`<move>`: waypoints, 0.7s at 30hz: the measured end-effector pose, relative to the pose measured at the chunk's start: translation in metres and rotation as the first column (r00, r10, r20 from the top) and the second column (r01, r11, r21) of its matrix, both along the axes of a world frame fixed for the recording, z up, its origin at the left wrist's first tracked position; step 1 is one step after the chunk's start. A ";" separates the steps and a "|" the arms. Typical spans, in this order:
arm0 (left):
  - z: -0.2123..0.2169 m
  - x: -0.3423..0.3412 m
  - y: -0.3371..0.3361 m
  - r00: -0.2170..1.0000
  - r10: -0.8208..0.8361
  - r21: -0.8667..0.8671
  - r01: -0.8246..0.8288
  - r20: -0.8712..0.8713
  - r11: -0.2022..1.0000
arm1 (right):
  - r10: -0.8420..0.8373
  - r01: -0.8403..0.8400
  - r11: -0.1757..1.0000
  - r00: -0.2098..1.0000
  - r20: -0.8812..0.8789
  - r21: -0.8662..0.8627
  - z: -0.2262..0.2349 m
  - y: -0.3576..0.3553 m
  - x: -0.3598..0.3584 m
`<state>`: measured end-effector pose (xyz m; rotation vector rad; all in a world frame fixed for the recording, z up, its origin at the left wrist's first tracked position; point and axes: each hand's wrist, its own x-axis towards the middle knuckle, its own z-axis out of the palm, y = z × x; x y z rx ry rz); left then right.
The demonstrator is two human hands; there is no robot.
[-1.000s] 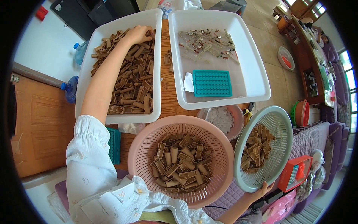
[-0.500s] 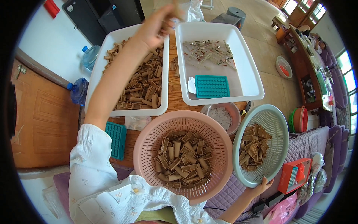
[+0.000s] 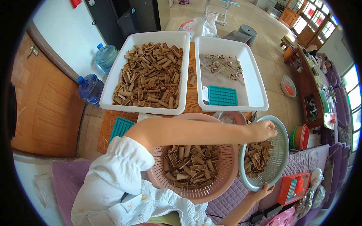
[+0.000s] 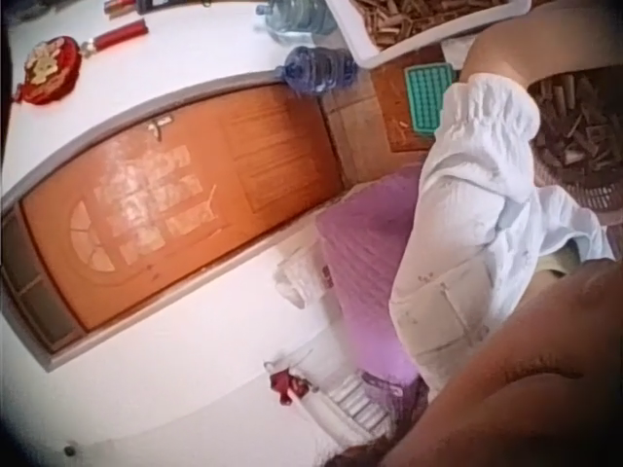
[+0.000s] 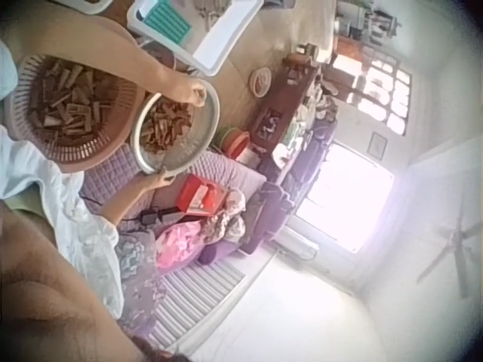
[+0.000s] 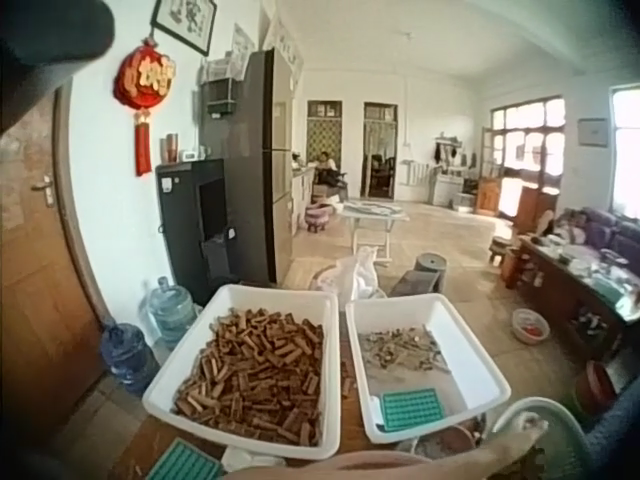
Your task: The person sorts brown plastic components by hand, transferring them from a white bin into a pink basket, a green basket, and a green tray.
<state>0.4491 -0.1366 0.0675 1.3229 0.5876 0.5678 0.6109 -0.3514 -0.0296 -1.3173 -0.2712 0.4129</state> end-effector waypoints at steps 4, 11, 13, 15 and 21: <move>0.039 -0.117 0.038 0.963 -0.265 0.307 0.267 -0.049 0.913 | -0.003 0.003 1.000 1.000 0.006 0.009 -0.001 -0.004 0.002; -0.004 -0.292 0.131 0.044 0.616 0.569 0.439 -0.786 0.695 | -0.015 0.014 1.000 1.000 0.010 0.026 -0.009 -0.006 0.006; 0.000 -0.301 0.142 0.173 0.405 0.439 0.292 -0.898 0.850 | -0.028 0.028 1.000 1.000 0.012 0.001 -0.005 -0.006 0.001; -0.026 -0.317 0.153 -0.014 0.493 0.460 0.337 -0.870 0.821 | -0.041 0.042 0.999 0.999 0.013 -0.018 -0.003 -0.006 -0.004; -0.073 -0.349 0.170 -0.029 0.657 0.537 0.550 -0.753 0.640 | -0.060 0.060 0.998 0.998 0.005 -0.024 -0.003 -0.004 -0.005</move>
